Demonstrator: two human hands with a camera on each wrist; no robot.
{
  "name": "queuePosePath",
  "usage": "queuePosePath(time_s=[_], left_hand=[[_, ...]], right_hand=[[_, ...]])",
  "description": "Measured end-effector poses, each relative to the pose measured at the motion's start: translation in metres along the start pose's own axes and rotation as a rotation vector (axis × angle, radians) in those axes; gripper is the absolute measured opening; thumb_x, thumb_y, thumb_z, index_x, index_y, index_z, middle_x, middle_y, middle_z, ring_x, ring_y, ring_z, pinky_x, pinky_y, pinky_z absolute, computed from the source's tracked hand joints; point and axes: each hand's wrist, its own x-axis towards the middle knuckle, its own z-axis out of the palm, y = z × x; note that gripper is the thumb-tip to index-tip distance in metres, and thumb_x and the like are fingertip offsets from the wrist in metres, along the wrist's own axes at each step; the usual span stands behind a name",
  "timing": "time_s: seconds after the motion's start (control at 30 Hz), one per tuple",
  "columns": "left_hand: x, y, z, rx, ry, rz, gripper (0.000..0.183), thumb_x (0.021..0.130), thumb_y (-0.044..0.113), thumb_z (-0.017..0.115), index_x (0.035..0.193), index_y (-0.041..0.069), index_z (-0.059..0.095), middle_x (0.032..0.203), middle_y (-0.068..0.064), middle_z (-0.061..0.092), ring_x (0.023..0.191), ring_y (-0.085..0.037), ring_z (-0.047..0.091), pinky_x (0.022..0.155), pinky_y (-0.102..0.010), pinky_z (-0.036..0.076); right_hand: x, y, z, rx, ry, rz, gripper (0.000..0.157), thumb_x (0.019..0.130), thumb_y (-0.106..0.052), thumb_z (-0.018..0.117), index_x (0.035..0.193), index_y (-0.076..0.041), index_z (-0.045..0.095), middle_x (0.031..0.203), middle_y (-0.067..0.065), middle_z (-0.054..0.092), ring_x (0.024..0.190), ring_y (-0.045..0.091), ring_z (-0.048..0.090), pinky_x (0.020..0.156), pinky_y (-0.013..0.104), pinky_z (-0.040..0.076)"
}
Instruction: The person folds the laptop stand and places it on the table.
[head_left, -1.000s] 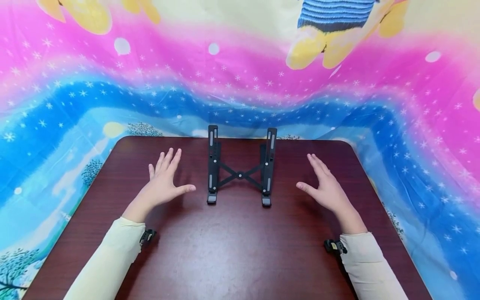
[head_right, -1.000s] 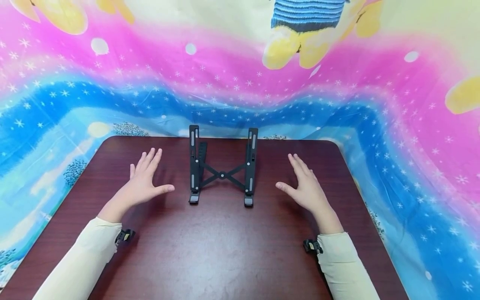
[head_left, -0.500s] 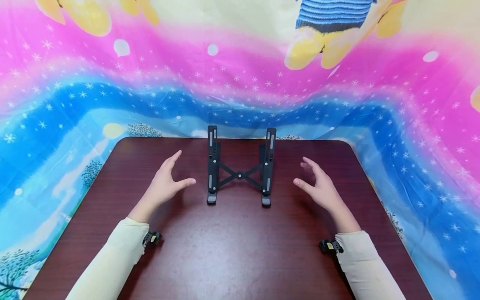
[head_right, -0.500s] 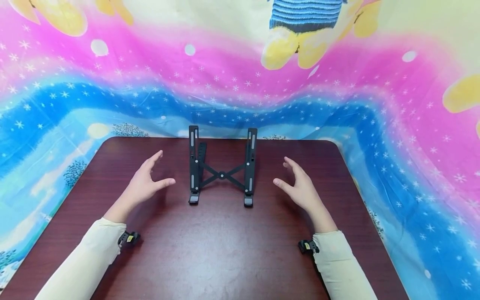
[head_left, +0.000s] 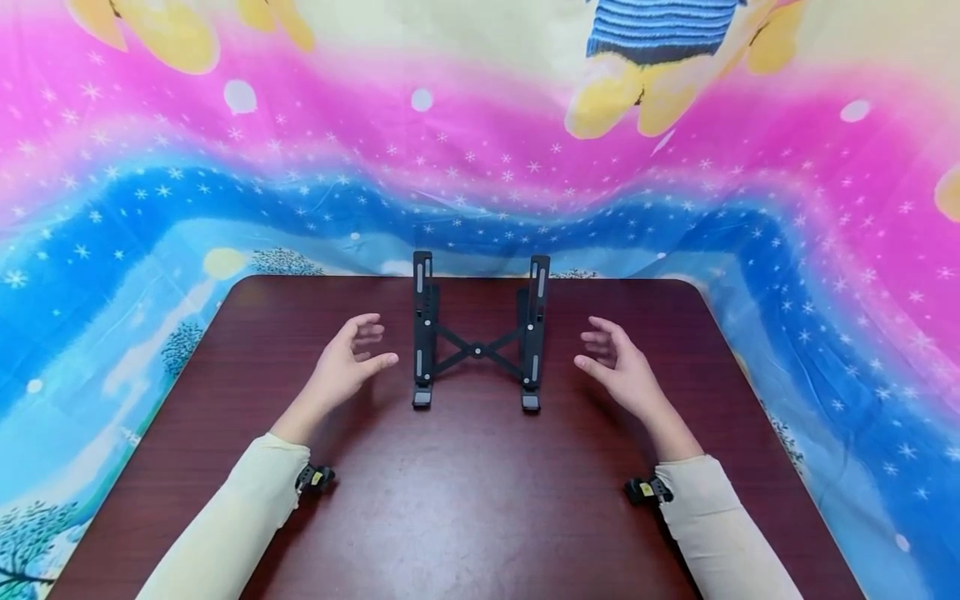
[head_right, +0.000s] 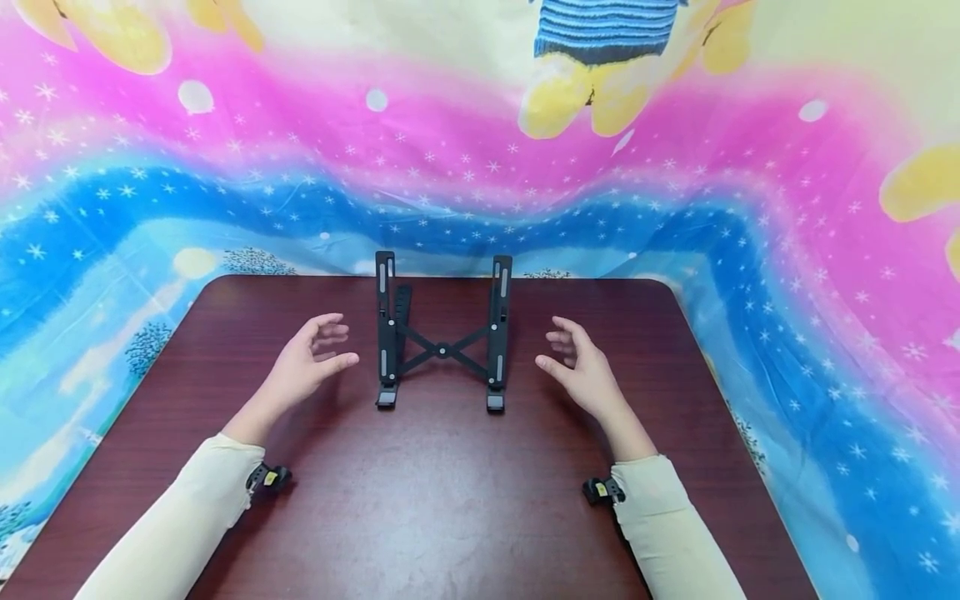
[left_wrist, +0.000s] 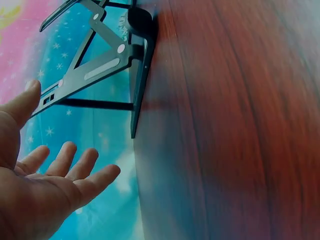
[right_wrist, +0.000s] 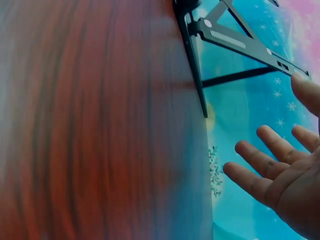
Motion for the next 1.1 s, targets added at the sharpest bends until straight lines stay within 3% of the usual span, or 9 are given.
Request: queuePosePath(time_s=[0.17,0.33,0.5,0.63,0.83,1.1], left_hand=[[0.004,0.000,0.006,-0.048,-0.020,-0.034,0.065,0.094,0.023,0.078,0.148,0.011,0.044,0.136,-0.022,0.061,0.126,-0.034,0.062,0.103,-0.052,0.050],[0.007,0.002,0.014,-0.063,-0.025,-0.038,0.055,0.096,0.018,0.075,0.142,0.006,0.047,0.135,-0.024,0.060,0.122,-0.033,0.064,0.099,-0.044,0.055],[0.011,0.007,0.022,-0.108,-0.023,-0.065,0.048,0.098,0.014,0.071,0.137,0.002,0.047,0.135,-0.024,0.060,0.120,-0.034,0.065,0.097,-0.038,0.056],[0.017,0.000,0.031,-0.160,-0.017,-0.105,0.052,0.098,0.016,0.072,0.140,0.001,0.045,0.133,-0.019,0.062,0.119,-0.030,0.066,0.096,-0.038,0.056],[0.022,-0.007,0.042,-0.276,-0.017,-0.148,0.049,0.098,0.011,0.070,0.139,-0.003,0.045,0.133,-0.021,0.061,0.111,-0.022,0.067,0.095,-0.041,0.058],[0.024,-0.004,0.049,-0.281,-0.030,-0.153,0.033,0.098,0.004,0.067,0.128,0.000,0.053,0.123,-0.020,0.063,0.106,-0.023,0.069,0.092,-0.042,0.059]], right_hand=[[0.004,-0.002,0.010,0.033,-0.005,0.009,0.066,0.096,-0.033,0.073,0.154,-0.025,0.041,0.139,0.012,0.062,0.128,0.034,0.060,0.107,0.058,0.047],[0.010,-0.008,0.020,0.080,-0.015,0.037,0.054,0.097,-0.027,0.073,0.145,-0.018,0.050,0.136,0.016,0.063,0.122,0.031,0.064,0.103,0.055,0.051],[0.016,-0.019,0.028,0.129,-0.018,0.086,0.043,0.098,-0.020,0.072,0.136,-0.010,0.056,0.132,0.018,0.066,0.116,0.030,0.068,0.093,0.037,0.058],[0.020,-0.016,0.037,0.143,-0.018,0.113,0.044,0.098,-0.022,0.073,0.136,-0.007,0.056,0.128,0.014,0.068,0.112,0.029,0.069,0.087,0.030,0.057],[0.021,-0.012,0.044,0.152,-0.011,0.154,0.042,0.098,-0.024,0.072,0.135,-0.008,0.058,0.125,0.012,0.069,0.106,0.027,0.069,0.085,0.033,0.059],[0.023,-0.015,0.051,0.212,-0.032,0.192,0.030,0.101,-0.015,0.067,0.128,-0.005,0.063,0.120,0.016,0.069,0.104,0.033,0.069,0.088,0.039,0.060]])
